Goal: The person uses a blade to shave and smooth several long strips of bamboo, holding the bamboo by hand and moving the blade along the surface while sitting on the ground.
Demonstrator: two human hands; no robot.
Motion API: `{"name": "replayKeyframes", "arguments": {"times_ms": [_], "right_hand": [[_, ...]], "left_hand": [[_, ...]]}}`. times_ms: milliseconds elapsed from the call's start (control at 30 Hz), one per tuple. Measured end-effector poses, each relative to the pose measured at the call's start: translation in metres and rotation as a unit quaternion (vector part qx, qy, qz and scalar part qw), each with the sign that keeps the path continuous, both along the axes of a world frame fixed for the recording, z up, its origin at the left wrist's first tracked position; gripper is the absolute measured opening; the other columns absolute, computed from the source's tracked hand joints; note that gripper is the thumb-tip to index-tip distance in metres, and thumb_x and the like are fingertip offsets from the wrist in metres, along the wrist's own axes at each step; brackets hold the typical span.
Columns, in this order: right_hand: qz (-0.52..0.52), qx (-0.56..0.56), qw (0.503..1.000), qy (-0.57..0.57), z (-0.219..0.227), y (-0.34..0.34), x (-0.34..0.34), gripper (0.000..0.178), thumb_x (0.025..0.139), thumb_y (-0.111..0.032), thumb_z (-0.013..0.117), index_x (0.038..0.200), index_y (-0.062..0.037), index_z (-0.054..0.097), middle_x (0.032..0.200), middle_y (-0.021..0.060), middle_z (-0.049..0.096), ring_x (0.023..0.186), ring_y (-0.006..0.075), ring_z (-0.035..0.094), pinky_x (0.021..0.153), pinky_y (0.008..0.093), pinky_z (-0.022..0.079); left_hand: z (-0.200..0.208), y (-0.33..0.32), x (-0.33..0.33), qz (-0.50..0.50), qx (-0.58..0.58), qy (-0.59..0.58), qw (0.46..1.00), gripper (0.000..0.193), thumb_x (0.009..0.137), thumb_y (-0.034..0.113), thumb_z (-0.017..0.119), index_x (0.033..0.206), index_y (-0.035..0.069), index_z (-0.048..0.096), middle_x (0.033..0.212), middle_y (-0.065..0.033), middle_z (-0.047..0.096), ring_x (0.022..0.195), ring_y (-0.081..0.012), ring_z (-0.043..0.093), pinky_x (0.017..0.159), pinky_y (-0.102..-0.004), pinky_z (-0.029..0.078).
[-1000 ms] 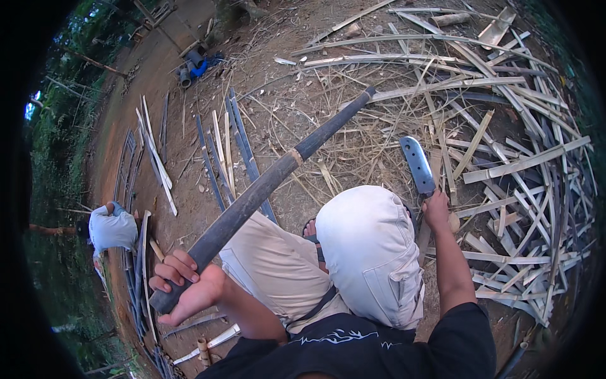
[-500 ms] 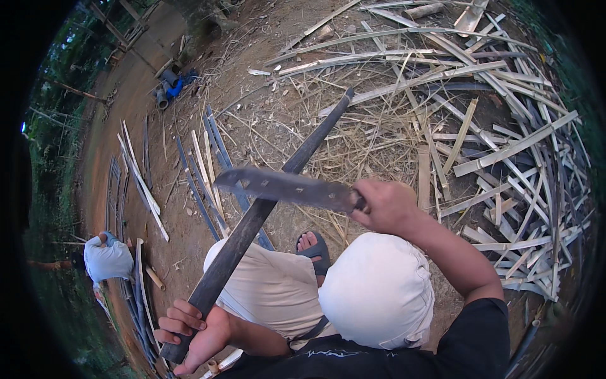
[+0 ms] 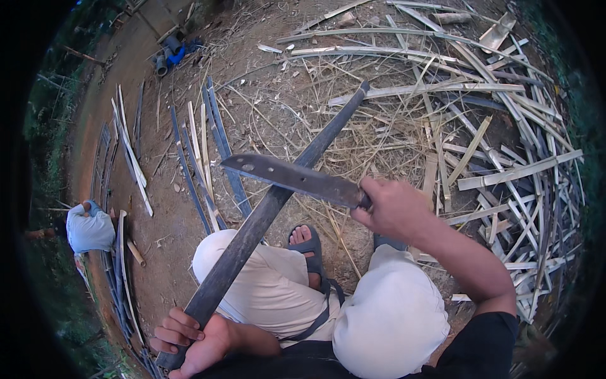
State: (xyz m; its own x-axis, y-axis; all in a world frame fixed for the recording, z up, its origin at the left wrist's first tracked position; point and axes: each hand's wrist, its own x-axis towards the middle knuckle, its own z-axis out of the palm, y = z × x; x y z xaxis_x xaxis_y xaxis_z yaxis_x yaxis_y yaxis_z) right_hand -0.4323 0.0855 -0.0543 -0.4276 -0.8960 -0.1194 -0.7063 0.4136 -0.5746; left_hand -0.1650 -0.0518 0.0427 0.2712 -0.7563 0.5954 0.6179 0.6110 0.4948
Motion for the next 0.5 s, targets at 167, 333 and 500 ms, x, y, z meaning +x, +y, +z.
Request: {"name": "replayKeyframes", "arguments": {"times_ms": [167,333,500], "right_hand": [[0.022,-0.009,1.000,0.002,0.002,0.008,-0.007,0.033,0.076,-0.028,0.076,0.088,-0.0059,0.056,0.067,0.0129,0.065,0.061,0.0348,0.066,0.060,0.0454,0.054],[-0.089,0.100,0.991,-0.001,-0.018,0.000,-0.064,0.028,0.075,-0.026,0.073,0.087,-0.0046,0.060,0.069,0.0163,0.065,0.065,0.0353,0.066,0.061,0.0460,0.052],[0.044,0.036,0.998,0.013,0.013,-0.036,-0.013,0.028,0.069,-0.022,0.073,0.088,-0.0045,0.061,0.073,0.0168,0.065,0.065,0.0376,0.065,0.060,0.0444,0.051]], "left_hand": [[-0.001,0.001,0.006,-0.081,-0.048,-0.032,0.995,0.058,0.090,0.070,0.039,0.073,0.014,0.031,0.056,0.0013,0.026,0.041,-0.0102,0.021,0.043,-0.0257,0.018],[-0.005,0.001,-0.007,-0.048,-0.019,-0.035,0.998,0.058,0.093,0.069,0.036,0.074,0.015,0.031,0.055,0.0019,0.026,0.041,-0.0102,0.021,0.042,-0.0255,0.020],[-0.013,-0.016,0.023,-0.052,0.010,-0.007,0.999,0.055,0.096,0.067,0.035,0.077,0.015,0.032,0.053,0.0017,0.028,0.040,-0.0097,0.021,0.039,-0.0263,0.019]]}}
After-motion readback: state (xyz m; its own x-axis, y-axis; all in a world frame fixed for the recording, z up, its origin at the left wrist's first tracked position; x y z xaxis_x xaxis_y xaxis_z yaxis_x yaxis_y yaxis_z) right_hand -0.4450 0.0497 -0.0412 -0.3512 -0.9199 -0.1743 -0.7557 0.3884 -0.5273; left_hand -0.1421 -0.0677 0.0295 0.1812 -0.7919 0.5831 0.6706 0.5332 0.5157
